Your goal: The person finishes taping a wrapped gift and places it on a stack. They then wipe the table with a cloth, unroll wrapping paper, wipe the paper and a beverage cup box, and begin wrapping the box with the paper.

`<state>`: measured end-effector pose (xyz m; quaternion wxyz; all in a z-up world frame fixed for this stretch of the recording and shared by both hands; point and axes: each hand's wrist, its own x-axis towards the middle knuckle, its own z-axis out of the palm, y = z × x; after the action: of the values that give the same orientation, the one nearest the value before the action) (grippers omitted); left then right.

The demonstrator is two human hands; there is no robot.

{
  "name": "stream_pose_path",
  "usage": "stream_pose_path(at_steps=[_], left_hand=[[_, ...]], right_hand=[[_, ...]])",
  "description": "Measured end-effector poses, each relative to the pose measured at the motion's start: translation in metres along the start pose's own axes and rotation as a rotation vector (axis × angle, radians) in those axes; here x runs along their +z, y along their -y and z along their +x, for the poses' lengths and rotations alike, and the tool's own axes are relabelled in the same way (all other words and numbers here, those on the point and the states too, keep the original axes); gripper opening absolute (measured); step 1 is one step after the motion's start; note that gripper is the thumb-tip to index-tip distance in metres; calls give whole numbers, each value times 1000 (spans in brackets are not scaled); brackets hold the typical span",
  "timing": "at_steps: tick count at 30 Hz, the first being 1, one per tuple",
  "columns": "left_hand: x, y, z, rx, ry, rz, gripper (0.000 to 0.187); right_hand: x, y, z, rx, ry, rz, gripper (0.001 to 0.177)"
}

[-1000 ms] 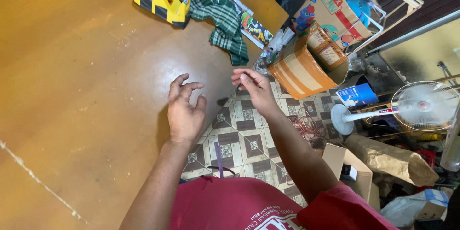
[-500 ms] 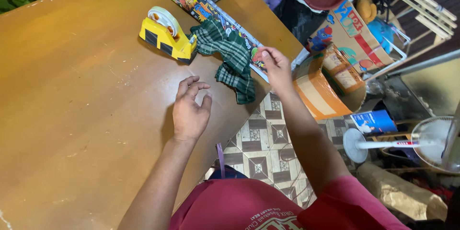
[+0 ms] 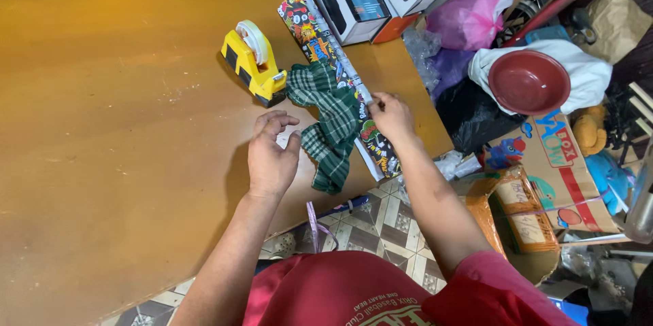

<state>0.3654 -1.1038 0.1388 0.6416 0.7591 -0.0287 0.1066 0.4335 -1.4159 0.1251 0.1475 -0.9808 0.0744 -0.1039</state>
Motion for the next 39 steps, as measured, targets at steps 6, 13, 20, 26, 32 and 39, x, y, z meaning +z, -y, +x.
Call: stream_pose_path(at_steps=[6, 13, 20, 26, 32, 39], left_hand=[[31, -7, -8, 22, -38, -27, 21], [36, -13, -8, 62, -81, -25, 20], [32, -10, -14, 43, -83, -11, 20], [30, -11, -18, 56, -105, 10, 20], [35, -17, -24, -22, -72, -3, 19], [33, -18, -27, -38, -51, -23, 22]], right_hand=[[-3, 6, -2, -139, -28, -99, 26], [-1, -3, 1, -21, -8, -39, 27], [14, -29, 10, -169, -44, 219, 20], [12, -27, 9, -97, -23, 149, 24], [16, -19, 9, 62, 45, 167, 28], [-10, -13, 12, -62, -102, 1000, 23]])
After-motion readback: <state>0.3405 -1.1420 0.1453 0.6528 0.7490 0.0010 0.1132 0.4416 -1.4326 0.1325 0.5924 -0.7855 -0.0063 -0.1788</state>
